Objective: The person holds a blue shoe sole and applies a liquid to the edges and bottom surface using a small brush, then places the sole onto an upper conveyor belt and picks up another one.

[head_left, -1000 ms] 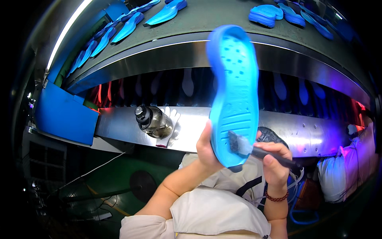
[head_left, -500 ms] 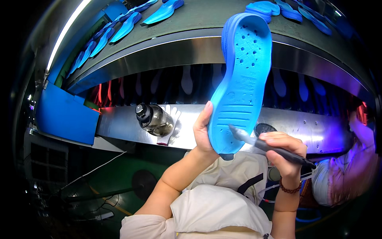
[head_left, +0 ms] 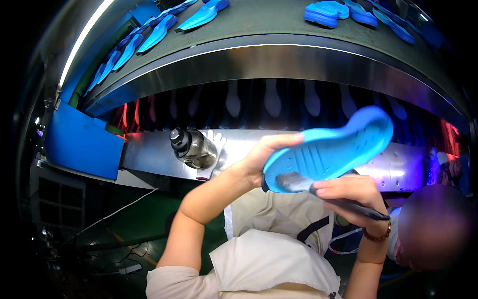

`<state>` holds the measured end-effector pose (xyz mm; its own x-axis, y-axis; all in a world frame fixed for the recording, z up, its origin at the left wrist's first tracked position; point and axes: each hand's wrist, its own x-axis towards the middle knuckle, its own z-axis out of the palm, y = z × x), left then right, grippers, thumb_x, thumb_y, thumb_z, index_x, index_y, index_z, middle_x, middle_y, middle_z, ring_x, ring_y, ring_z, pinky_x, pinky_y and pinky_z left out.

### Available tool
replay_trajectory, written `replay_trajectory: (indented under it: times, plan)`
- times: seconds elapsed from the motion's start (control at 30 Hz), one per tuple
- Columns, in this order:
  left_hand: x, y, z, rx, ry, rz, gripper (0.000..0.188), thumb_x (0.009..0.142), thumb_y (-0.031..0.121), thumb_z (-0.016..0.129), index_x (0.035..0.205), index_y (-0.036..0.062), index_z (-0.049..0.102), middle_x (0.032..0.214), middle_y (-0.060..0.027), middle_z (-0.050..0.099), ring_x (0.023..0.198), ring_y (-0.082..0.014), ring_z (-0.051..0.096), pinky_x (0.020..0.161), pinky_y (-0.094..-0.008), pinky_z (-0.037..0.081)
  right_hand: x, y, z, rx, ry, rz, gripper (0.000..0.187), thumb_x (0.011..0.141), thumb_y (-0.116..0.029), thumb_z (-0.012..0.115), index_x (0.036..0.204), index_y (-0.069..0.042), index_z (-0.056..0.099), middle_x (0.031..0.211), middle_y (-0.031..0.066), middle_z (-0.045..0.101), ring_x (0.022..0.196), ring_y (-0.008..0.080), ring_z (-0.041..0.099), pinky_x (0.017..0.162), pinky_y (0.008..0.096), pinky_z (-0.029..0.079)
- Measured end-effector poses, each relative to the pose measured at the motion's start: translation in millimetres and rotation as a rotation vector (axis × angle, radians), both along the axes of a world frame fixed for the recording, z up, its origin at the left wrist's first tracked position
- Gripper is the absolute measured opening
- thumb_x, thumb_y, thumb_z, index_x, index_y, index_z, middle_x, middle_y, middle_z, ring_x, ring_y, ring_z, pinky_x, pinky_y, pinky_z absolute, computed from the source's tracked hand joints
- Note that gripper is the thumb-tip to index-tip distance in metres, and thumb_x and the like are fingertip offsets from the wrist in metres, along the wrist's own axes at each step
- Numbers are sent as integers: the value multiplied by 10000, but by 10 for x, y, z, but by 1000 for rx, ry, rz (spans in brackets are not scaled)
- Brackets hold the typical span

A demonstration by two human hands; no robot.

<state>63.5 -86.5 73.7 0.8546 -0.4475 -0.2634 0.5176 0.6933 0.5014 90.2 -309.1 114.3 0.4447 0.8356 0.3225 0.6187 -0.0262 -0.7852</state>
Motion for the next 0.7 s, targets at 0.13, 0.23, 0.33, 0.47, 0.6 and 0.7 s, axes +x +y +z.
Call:
replay_trajectory:
  times: [0.13,0.23,0.33,0.47,0.6,0.7]
  plan:
    - [13,31,-26,270,-26,-196,568,827,345,581,1228,-40,463,1145,-201,536,977,-243,563,825,-341,471,76,-51,27,-229,-129,249,191,697,-10,683,886,-25,661,922,125,671,830,239,664,721,301,528]
    - [-29,46,-72,316,-28,-245,591,827,382,581,1234,-29,460,1128,-199,538,958,-233,567,796,-326,483,102,-115,-18,-177,22,124,213,687,-9,685,896,-43,666,911,108,673,826,247,661,726,303,525]
    - [-17,33,-38,517,-45,-323,600,836,417,564,1251,-3,455,1136,-195,537,955,-230,579,753,-318,508,162,-156,54,-409,-88,207,209,699,-19,680,905,-49,664,922,114,669,848,258,655,727,311,524]
    - [-101,79,-42,470,-63,-243,598,852,422,539,1259,-7,450,1127,-183,548,947,-212,586,755,-312,505,328,-224,46,-323,-164,235,157,758,-81,629,913,-63,637,925,107,661,827,250,641,676,291,509]
    - [-113,106,44,634,-86,-225,655,819,443,572,1249,-36,448,1141,-211,540,969,-233,579,795,-317,491,447,-306,-99,-303,-163,147,173,741,-71,650,910,-43,627,917,106,661,830,269,637,691,309,510]
    - [-132,190,-139,453,-65,-140,578,855,396,548,1248,-16,445,1110,-196,557,960,-237,597,767,-320,511,390,-363,-60,-380,-58,77,230,728,-73,687,948,-26,644,893,125,667,769,241,652,655,300,511]
